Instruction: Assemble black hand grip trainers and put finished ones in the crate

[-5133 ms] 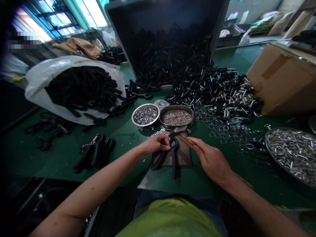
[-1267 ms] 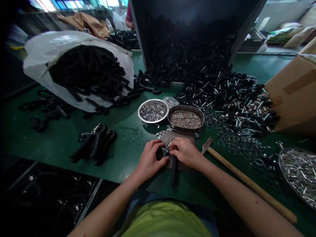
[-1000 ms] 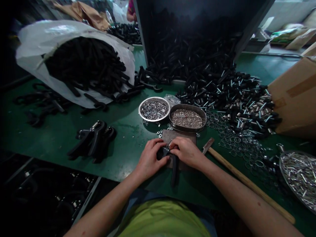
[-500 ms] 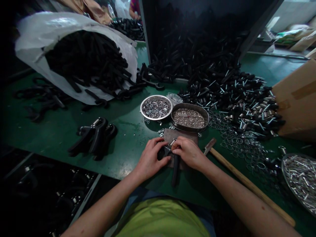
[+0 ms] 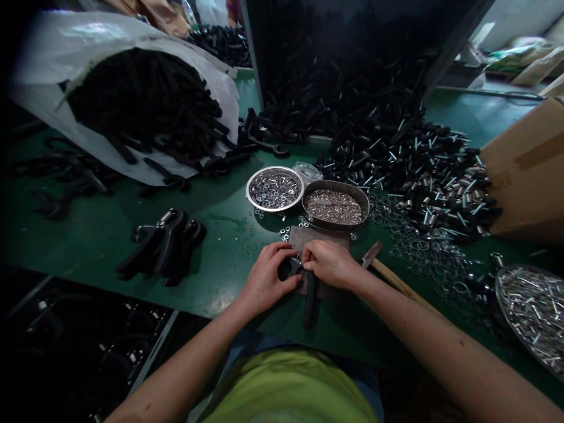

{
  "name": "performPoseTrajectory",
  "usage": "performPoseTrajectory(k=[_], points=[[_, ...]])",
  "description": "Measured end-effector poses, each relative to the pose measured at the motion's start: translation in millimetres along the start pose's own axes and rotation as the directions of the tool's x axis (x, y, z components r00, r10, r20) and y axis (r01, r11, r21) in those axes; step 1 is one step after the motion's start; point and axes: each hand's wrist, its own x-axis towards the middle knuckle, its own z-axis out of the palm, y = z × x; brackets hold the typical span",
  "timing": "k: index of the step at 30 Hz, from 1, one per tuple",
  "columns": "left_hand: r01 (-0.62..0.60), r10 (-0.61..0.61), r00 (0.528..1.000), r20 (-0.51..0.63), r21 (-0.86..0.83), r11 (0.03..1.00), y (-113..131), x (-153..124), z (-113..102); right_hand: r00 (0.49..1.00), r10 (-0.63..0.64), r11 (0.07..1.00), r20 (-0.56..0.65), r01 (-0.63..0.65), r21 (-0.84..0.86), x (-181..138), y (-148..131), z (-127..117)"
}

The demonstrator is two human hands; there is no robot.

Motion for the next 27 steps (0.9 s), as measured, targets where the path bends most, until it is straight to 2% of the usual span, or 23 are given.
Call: performPoseTrajectory(k=[9,18,23,27], points=[[-0.003,0.003,1.0,0.003,0.025,1.0,0.8,0.0,0.8,0.995,-0.068,0.996,-0.07,0.072,0.054,-5.3,5.0,8.5],[0.012,-0.012,1.0,-0.001,0.028,1.0,4.9,-0.2,0.3,0.997,-0.064,0.996,-0.042,0.067,0.062,-0.5,3.9,3.8],[0.005,-0.006,1.0,0.016,0.05,0.999,5.2,0.6,0.6,0.991,-0.069,0.994,-0.115,0.079,0.077,-3.1,2.8,8.9],[0.001,0.004,0.999,-0.041,0.103,0.995,8.0,-8.3,-0.3,0.966,-0.111,0.983,-0.235,0.142,0.119,-29.2,11.6,9.0]])
